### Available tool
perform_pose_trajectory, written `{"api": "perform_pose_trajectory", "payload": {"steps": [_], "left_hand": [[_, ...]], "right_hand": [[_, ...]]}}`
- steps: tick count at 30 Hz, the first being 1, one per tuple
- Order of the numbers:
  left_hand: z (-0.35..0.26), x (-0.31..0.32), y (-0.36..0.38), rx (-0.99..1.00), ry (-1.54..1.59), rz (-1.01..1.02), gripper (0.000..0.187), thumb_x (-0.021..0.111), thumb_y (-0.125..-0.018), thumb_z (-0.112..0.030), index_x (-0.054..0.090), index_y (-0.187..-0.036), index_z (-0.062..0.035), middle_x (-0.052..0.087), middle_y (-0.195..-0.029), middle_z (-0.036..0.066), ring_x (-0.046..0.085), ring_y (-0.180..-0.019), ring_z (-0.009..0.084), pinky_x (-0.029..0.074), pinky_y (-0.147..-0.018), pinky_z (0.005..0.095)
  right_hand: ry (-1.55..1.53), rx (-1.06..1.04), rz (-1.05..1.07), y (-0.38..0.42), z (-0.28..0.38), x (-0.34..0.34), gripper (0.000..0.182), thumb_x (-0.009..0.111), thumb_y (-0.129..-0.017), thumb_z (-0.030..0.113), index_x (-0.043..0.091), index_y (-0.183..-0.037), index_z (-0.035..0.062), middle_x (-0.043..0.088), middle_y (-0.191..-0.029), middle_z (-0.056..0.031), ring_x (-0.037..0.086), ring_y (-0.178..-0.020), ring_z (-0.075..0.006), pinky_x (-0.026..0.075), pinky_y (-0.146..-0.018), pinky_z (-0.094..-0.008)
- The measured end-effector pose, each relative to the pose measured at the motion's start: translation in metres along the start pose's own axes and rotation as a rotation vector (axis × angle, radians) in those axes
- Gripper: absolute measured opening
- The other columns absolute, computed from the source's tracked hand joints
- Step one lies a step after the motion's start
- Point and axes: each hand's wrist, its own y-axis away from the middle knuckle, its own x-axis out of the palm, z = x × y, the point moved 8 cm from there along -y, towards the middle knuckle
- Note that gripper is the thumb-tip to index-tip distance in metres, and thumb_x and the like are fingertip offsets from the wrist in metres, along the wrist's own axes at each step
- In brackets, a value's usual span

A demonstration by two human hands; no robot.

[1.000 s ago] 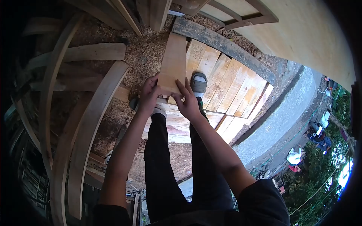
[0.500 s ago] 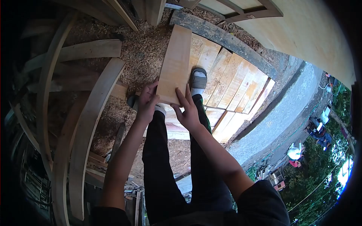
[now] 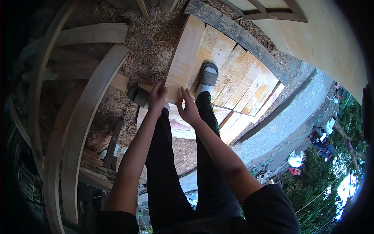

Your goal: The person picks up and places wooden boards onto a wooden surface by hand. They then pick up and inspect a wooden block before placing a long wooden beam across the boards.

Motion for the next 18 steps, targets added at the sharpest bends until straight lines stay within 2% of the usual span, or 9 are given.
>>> {"api": "perform_pose_trajectory", "payload": {"steps": [2,4,8,10,12,14,15,17,18], "left_hand": [[0.035,-0.015,-0.017,-0.021,-0.06,-0.004,0.053,0.07,-0.106,-0.017,0.054,-0.154,-0.0009,0.067,-0.14,0.009,0.062,-0.125,0.0154,0.048,-0.109,0.0312],[0.057,-0.028,-0.036,0.083,-0.096,-0.002,0.049,0.069,-0.106,-0.014,0.057,-0.152,-0.0008,0.071,-0.133,0.008,0.065,-0.118,0.014,0.05,-0.104,0.0295],[0.092,-0.048,-0.067,0.129,-0.286,-0.019,0.043,0.069,-0.107,-0.017,0.062,-0.147,-0.0009,0.073,-0.125,0.006,0.066,-0.113,0.0123,0.052,-0.101,0.0296],[0.106,-0.053,-0.079,0.142,-0.287,-0.041,0.043,0.07,-0.105,-0.019,0.064,-0.144,-0.0021,0.075,-0.119,0.009,0.068,-0.108,0.0139,0.053,-0.098,0.0312],[0.119,-0.059,-0.095,0.163,-0.291,-0.065,0.043,0.072,-0.103,-0.022,0.066,-0.141,-0.0033,0.076,-0.114,0.011,0.069,-0.103,0.0156,0.054,-0.095,0.0328],[0.134,-0.065,-0.11,0.169,-0.355,-0.103,0.04,0.07,-0.104,-0.025,0.067,-0.139,-0.0043,0.077,-0.119,0.015,0.072,-0.11,0.0216,0.054,-0.098,0.0365],[0.14,-0.067,-0.117,0.174,-0.366,-0.096,0.039,0.068,-0.105,-0.026,0.067,-0.138,-0.0048,0.076,-0.123,0.017,0.072,-0.115,0.0253,0.054,-0.1,0.0393],[0.154,-0.072,-0.135,0.212,-0.349,-0.128,0.038,0.068,-0.105,-0.026,0.067,-0.138,-0.0057,0.076,-0.123,0.016,0.072,-0.115,0.0262,0.054,-0.101,0.0393],[0.158,-0.074,-0.139,0.254,-0.349,-0.148,0.037,0.068,-0.105,-0.025,0.067,-0.137,-0.0065,0.076,-0.123,0.016,0.072,-0.115,0.027,0.054,-0.101,0.0393]], "right_hand": [[0.079,0.032,0.115,-0.015,-0.03,0.006,0.076,0.069,-0.094,0.004,0.036,-0.164,0.0039,0.044,-0.158,-0.0378,0.046,-0.146,-0.0514,0.045,-0.118,-0.05],[0.11,0.087,0.16,-0.044,-0.034,-0.01,0.064,0.065,-0.095,0.006,0.048,-0.157,0.0046,0.062,-0.143,-0.0302,0.058,-0.134,-0.0468,0.05,-0.112,-0.0498],[0.413,-0.032,0.12,-0.131,-0.033,-0.035,0.06,0.069,-0.095,0.018,0.054,-0.152,0.0067,0.068,-0.131,-0.0271,0.064,-0.123,-0.0468,0.052,-0.108,-0.0497],[0.501,-0.181,0.121,-0.181,-0.027,-0.038,0.06,0.07,-0.095,0.021,0.055,-0.152,0.0091,0.069,-0.131,-0.0228,0.065,-0.123,-0.0437,0.051,-0.109,-0.0521],[0.67,-0.351,0.153,-0.226,-0.018,-0.028,0.063,0.074,-0.094,0.025,0.055,-0.153,0.0136,0.065,-0.143,-0.019,0.058,-0.137,-0.0384,0.045,-0.116,-0.0553],[0.962,-0.509,0.094,-0.256,-0.009,-0.009,0.068,0.079,-0.091,0.03,0.055,-0.154,0.02,0.054,-0.158,-0.0132,0.043,-0.153,-0.0328,0.036,-0.123,-0.0595],[0.968,-0.519,0.112,-0.271,-0.009,-0.002,0.068,0.079,-0.091,0.03,0.055,-0.154,0.02,0.054,-0.158,-0.0132,0.043,-0.153,-0.0328,0.036,-0.123,-0.0595],[1.196,-0.735,0.182,-0.289,-0.006,0.022,0.074,0.084,-0.088,0.033,0.054,-0.155,0.0257,0.044,-0.167,-0.0081,0.032,-0.16,-0.0291,0.03,-0.127,-0.06],[1.201,-0.748,0.207,-0.3,-0.01,0.03,0.074,0.084,-0.088,0.033,0.054,-0.155,0.0257,0.044,-0.167,-0.0081,0.032,-0.16,-0.0291,0.03,-0.127,-0.06]]}}
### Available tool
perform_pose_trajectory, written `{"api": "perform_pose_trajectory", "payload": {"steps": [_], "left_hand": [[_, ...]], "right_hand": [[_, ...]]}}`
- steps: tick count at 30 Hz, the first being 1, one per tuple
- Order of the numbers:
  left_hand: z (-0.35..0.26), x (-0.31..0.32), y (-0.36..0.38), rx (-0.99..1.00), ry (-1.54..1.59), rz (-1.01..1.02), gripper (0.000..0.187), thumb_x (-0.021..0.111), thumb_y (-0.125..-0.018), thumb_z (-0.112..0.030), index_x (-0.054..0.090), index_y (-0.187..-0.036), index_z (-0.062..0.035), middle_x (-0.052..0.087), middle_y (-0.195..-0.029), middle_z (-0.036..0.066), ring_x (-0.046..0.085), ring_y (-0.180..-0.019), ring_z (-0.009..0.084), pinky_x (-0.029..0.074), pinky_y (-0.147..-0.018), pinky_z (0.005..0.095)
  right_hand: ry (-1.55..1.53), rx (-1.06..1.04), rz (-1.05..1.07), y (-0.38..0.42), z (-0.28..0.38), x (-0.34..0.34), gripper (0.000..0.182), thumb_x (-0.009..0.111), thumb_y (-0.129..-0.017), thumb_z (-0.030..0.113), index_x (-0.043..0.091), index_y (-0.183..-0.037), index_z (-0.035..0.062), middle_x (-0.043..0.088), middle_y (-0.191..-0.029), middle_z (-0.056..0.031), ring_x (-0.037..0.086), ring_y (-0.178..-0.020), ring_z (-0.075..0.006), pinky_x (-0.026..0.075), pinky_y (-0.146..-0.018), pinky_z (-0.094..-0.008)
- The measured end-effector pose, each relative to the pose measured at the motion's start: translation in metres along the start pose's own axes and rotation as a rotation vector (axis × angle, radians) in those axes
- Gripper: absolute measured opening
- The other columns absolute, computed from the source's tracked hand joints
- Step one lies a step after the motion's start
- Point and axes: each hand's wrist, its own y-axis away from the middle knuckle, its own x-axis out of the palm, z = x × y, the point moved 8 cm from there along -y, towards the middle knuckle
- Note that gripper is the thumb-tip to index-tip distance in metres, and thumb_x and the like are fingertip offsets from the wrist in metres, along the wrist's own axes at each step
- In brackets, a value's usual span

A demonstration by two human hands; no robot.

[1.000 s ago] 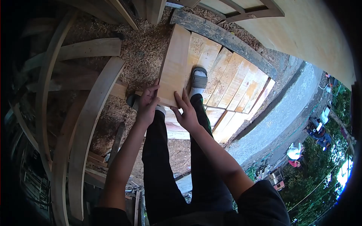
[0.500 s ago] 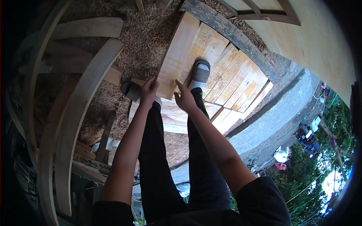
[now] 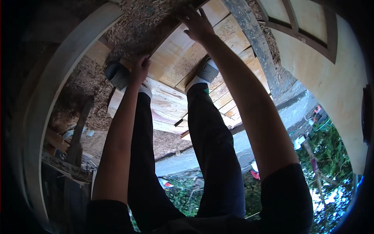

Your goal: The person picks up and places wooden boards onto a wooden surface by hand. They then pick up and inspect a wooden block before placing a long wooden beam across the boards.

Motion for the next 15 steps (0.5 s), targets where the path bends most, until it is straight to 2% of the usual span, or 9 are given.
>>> {"api": "perform_pose_trajectory", "payload": {"steps": [2,3,6,7,8,10,11,12,15], "left_hand": [[0.004,-0.001,-0.007,-0.008,-0.041,-0.028,0.035,0.068,-0.105,-0.023,0.067,-0.137,-0.0077,0.075,-0.123,0.016,0.072,-0.116,0.0281,0.055,-0.101,0.0397],[0.005,-0.002,-0.012,0.007,-0.097,-0.047,0.034,0.068,-0.104,-0.022,0.068,-0.136,-0.0089,0.075,-0.123,0.016,0.072,-0.117,0.0292,0.055,-0.101,0.0401],[0.009,0.004,-0.022,0.043,-0.064,-0.123,0.031,0.068,-0.102,-0.016,0.07,-0.133,-0.0106,0.074,-0.123,0.017,0.071,-0.117,0.032,0.055,-0.1,0.0413],[0.012,0.01,-0.02,0.034,-0.048,-0.132,0.031,0.068,-0.102,-0.016,0.07,-0.133,-0.0106,0.074,-0.123,0.017,0.071,-0.117,0.032,0.055,-0.1,0.0413],[0.012,0.016,-0.017,-0.006,-0.081,-0.119,0.031,0.068,-0.101,-0.013,0.07,-0.131,-0.0108,0.074,-0.123,0.018,0.071,-0.117,0.0335,0.055,-0.1,0.0429],[0.015,0.026,-0.015,-0.049,-0.107,-0.119,0.031,0.068,-0.099,-0.011,0.071,-0.13,-0.0111,0.073,-0.123,0.019,0.07,-0.117,0.035,0.056,-0.1,0.0445],[0.014,0.028,-0.012,0.016,-0.159,-0.202,0.031,0.068,-0.098,-0.009,0.071,-0.129,-0.0112,0.073,-0.123,0.019,0.07,-0.117,0.0369,0.055,-0.1,0.0461],[0.012,0.029,-0.009,0.081,-0.215,-0.284,0.031,0.069,-0.097,-0.008,0.072,-0.128,-0.0112,0.073,-0.122,0.02,0.069,-0.117,0.0387,0.055,-0.1,0.0476],[0.016,0.031,-0.01,0.107,-0.245,-0.241,0.044,0.079,-0.09,-0.012,0.068,-0.133,-0.01,0.071,-0.128,0.019,0.067,-0.122,0.0391,0.053,-0.105,0.047]], "right_hand": [[0.102,-0.119,0.07,-0.012,0.003,0.022,0.074,0.086,-0.086,0.031,0.056,-0.154,0.027,0.042,-0.168,-0.0031,0.031,-0.16,-0.028,0.029,-0.128,-0.0594],[0.09,-0.143,0.117,-0.015,0.0,0.037,0.068,0.085,-0.086,0.028,0.06,-0.15,0.0268,0.047,-0.164,-0.0008,0.036,-0.157,-0.0267,0.029,-0.129,-0.0584],[-0.059,-0.158,0.163,-0.012,-0.012,0.059,0.062,0.084,-0.086,0.024,0.064,-0.145,0.0269,0.054,-0.157,0.0004,0.042,-0.153,-0.0249,0.029,-0.129,-0.0588],[-0.077,-0.183,0.089,-0.011,-0.012,0.058,0.055,0.081,-0.09,0.024,0.067,-0.143,0.0256,0.063,-0.146,-0.0035,0.053,-0.144,-0.0263,0.034,-0.125,-0.0623],[-0.07,-0.199,0.098,-0.011,-0.007,0.056,0.055,0.081,-0.09,0.024,0.067,-0.143,0.0256,0.063,-0.146,-0.0035,0.053,-0.144,-0.0263,0.034,-0.125,-0.0623],[0.178,-0.228,0.12,-0.01,0.006,0.049,0.056,0.082,-0.086,0.02,0.068,-0.14,0.025,0.065,-0.139,-0.0036,0.056,-0.14,-0.0236,0.036,-0.124,-0.0624],[0.216,-0.185,0.185,-0.012,0.006,0.054,0.042,0.07,-0.095,0.02,0.068,-0.136,0.0264,0.062,-0.145,-0.0027,0.05,-0.147,-0.0227,0.025,-0.129,-0.0651],[0.219,-0.195,0.184,-0.016,0.009,0.054,0.042,0.07,-0.095,0.02,0.068,-0.136,0.0264,0.062,-0.145,-0.0027,0.05,-0.147,-0.0227,0.025,-0.129,-0.0651],[0.26,-0.206,0.259,-0.018,0.007,0.064,0.038,0.065,-0.097,0.017,0.069,-0.135,0.0243,0.064,-0.141,-0.0041,0.055,-0.142,-0.0233,0.028,-0.128,-0.0614]]}}
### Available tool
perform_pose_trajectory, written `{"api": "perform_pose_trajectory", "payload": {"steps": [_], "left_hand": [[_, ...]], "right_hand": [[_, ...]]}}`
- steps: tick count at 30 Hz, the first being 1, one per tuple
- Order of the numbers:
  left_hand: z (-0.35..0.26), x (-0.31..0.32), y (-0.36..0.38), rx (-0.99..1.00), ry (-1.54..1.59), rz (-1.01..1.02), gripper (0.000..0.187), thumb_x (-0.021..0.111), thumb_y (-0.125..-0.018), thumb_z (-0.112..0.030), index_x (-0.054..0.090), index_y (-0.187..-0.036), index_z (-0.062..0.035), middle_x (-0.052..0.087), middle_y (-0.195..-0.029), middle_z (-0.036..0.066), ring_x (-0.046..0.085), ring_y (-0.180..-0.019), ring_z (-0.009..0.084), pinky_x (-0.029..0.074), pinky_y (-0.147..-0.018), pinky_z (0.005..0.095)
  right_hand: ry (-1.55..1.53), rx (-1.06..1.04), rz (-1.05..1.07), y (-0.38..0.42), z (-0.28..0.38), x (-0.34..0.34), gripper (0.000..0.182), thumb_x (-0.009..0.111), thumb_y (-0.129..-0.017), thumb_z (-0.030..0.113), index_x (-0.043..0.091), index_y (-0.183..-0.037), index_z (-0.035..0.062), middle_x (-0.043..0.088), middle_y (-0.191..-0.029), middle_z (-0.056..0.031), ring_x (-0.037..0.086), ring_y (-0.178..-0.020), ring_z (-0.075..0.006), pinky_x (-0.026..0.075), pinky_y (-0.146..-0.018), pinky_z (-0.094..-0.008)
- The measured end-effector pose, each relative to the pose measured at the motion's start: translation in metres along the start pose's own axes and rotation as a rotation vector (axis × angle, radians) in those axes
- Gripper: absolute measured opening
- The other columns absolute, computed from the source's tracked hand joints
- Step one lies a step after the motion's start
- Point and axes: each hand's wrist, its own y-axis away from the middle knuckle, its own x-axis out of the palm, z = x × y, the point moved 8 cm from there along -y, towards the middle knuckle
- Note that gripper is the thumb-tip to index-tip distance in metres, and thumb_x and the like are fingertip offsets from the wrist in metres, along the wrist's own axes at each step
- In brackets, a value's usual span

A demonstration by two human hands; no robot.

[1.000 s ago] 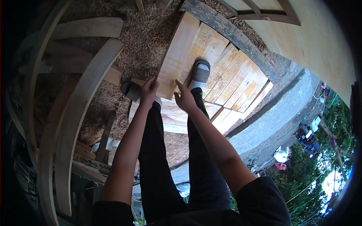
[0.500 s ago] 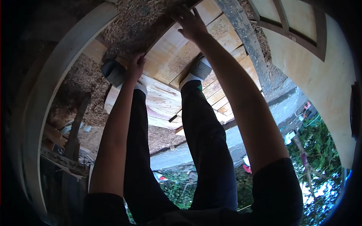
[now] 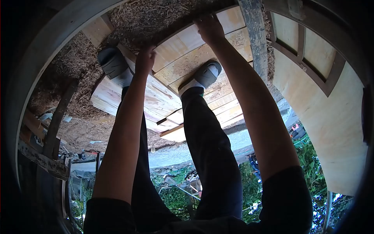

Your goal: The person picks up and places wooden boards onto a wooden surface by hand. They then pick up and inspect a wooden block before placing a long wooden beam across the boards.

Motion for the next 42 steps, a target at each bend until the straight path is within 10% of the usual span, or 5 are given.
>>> {"api": "perform_pose_trajectory", "payload": {"steps": [13,15,23,26,42], "left_hand": [[-0.025,0.0,0.015,0.045,-0.164,-0.009,0.073,0.086,-0.083,-0.01,0.057,-0.15,-0.0123,0.064,-0.144,0.018,0.06,-0.133,0.0408,0.049,-0.111,0.0475],[-0.024,0.0,0.023,-0.002,-0.136,0.024,0.076,0.083,-0.085,-0.007,0.053,-0.154,-0.0145,0.06,-0.149,0.018,0.057,-0.136,0.0406,0.049,-0.112,0.0475],[-0.037,-0.001,0.022,-0.003,-0.193,-0.047,0.077,0.082,-0.087,-0.008,0.05,-0.157,-0.013,0.06,-0.15,0.019,0.058,-0.136,0.0419,0.049,-0.112,0.0478],[-0.036,0.003,0.016,0.002,-0.204,-0.029,0.08,0.081,-0.087,-0.004,0.047,-0.159,-0.0121,0.056,-0.155,0.021,0.055,-0.14,0.041,0.048,-0.113,0.0478],[-0.019,-0.014,0.016,0.063,-0.097,0.009,0.07,0.083,-0.083,-0.005,0.06,-0.148,-0.0121,0.064,-0.14,0.019,0.06,-0.131,0.042,0.049,-0.112,0.0493]], "right_hand": [[-0.07,-0.007,-0.315,0.008,-0.004,-0.008,0.034,0.063,-0.094,0.014,0.072,-0.127,0.0197,0.068,-0.13,-0.0054,0.061,-0.13,-0.0254,0.044,-0.12,-0.0453],[-0.235,-0.023,-0.326,0.009,-0.006,-0.003,0.064,0.088,-0.069,0.01,0.071,-0.13,0.017,0.065,-0.131,-0.0086,0.058,-0.13,-0.0316,0.049,-0.115,-0.044],[-0.164,-0.013,-0.444,0.01,-0.002,-0.009,0.068,0.087,-0.065,0.008,0.071,-0.13,0.0173,0.064,-0.13,-0.0085,0.059,-0.129,-0.0315,0.054,-0.11,-0.0436],[-0.283,0.025,-0.193,0.005,-0.008,0.0,0.03,0.059,-0.1,0.019,0.071,-0.127,0.0189,0.065,-0.134,-0.0075,0.054,-0.139,-0.0264,0.039,-0.124,-0.0485],[0.038,0.07,-0.019,0.003,0.008,0.006,0.052,0.067,-0.097,0.019,0.056,-0.148,0.0173,0.053,-0.155,-0.0128,0.041,-0.154,-0.0348,0.035,-0.125,-0.0593]]}}
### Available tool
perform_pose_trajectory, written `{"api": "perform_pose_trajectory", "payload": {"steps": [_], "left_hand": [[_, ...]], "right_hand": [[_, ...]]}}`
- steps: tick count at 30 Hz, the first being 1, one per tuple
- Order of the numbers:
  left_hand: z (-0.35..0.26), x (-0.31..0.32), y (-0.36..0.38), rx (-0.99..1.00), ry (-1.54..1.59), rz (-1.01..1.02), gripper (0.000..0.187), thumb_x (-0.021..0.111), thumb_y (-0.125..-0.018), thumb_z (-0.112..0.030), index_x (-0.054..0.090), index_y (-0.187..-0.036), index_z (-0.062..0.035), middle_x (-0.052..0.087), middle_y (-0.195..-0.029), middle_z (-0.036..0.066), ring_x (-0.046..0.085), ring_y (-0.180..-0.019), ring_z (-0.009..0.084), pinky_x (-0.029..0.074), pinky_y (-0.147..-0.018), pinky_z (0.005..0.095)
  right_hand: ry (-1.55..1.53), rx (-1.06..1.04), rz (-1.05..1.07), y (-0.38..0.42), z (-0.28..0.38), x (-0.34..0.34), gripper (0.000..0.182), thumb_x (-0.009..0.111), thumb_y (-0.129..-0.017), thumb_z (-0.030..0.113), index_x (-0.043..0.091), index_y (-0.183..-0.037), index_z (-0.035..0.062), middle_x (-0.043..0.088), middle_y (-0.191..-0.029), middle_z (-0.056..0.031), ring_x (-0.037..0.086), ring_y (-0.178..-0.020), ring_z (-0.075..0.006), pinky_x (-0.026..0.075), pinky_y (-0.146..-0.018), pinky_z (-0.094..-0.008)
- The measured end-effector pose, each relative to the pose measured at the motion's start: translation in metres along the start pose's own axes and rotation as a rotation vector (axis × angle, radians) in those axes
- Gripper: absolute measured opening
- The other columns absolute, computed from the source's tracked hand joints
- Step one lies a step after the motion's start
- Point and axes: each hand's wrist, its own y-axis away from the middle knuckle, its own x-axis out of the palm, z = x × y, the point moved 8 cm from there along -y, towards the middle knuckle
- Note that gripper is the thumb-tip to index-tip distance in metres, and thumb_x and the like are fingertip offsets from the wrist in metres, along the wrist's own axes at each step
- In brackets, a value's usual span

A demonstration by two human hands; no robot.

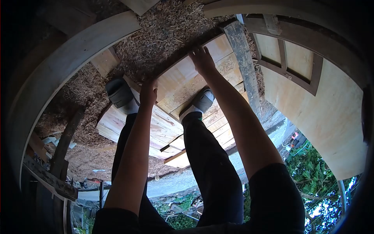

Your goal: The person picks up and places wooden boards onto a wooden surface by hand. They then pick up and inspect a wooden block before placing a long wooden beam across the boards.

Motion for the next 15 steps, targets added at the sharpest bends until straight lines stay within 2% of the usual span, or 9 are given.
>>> {"api": "perform_pose_trajectory", "payload": {"steps": [3,6,8,12,15], "left_hand": [[-0.014,0.001,0.001,-0.076,-0.082,-0.067,0.071,0.087,-0.079,-0.008,0.062,-0.145,-0.0135,0.066,-0.136,0.018,0.06,-0.13,0.0421,0.048,-0.112,0.0512],[-0.017,0.008,0.003,-0.111,-0.157,-0.083,0.07,0.088,-0.078,-0.01,0.063,-0.143,-0.0143,0.066,-0.135,0.018,0.059,-0.129,0.0416,0.048,-0.111,0.0521],[-0.019,0.01,0.007,-0.1,-0.134,-0.128,0.071,0.088,-0.078,-0.008,0.062,-0.144,-0.0149,0.062,-0.137,0.018,0.056,-0.132,0.0424,0.046,-0.113,0.0531],[-0.013,0.013,0.011,-0.091,-0.03,-0.168,0.071,0.086,-0.081,-0.007,0.061,-0.146,-0.0152,0.056,-0.142,0.019,0.049,-0.137,0.0452,0.044,-0.115,0.0546],[-0.025,0.009,0.012,-0.115,-0.067,-0.169,0.07,0.085,-0.082,-0.007,0.06,-0.147,-0.015,0.055,-0.143,0.021,0.049,-0.137,0.0456,0.044,-0.114,0.054]], "right_hand": [[-0.055,-0.059,0.024,0.004,-0.004,0.004,0.052,0.068,-0.096,0.017,0.057,-0.147,0.0164,0.054,-0.154,-0.0135,0.042,-0.152,-0.0357,0.036,-0.124,-0.0594],[-0.095,-0.053,-0.053,0.01,-0.005,0.009,0.061,0.076,-0.089,0.015,0.057,-0.147,0.0158,0.054,-0.154,-0.013,0.043,-0.152,-0.0352,0.037,-0.123,-0.0622],[-0.092,-0.033,-0.093,0.011,-0.008,0.002,0.072,0.085,-0.08,0.016,0.056,-0.146,0.0161,0.054,-0.154,-0.0116,0.043,-0.152,-0.0338,0.037,-0.122,-0.0655],[-0.153,-0.034,-0.044,0.015,-0.012,-0.003,0.076,0.089,-0.076,0.015,0.058,-0.145,0.0168,0.053,-0.154,-0.0106,0.043,-0.152,-0.0335,0.037,-0.122,-0.0667],[-0.256,-0.058,-0.068,0.017,-0.018,-0.002,0.084,0.093,-0.07,0.013,0.057,-0.146,0.0178,0.053,-0.153,-0.0101,0.043,-0.151,-0.0339,0.037,-0.122,-0.0662]]}}
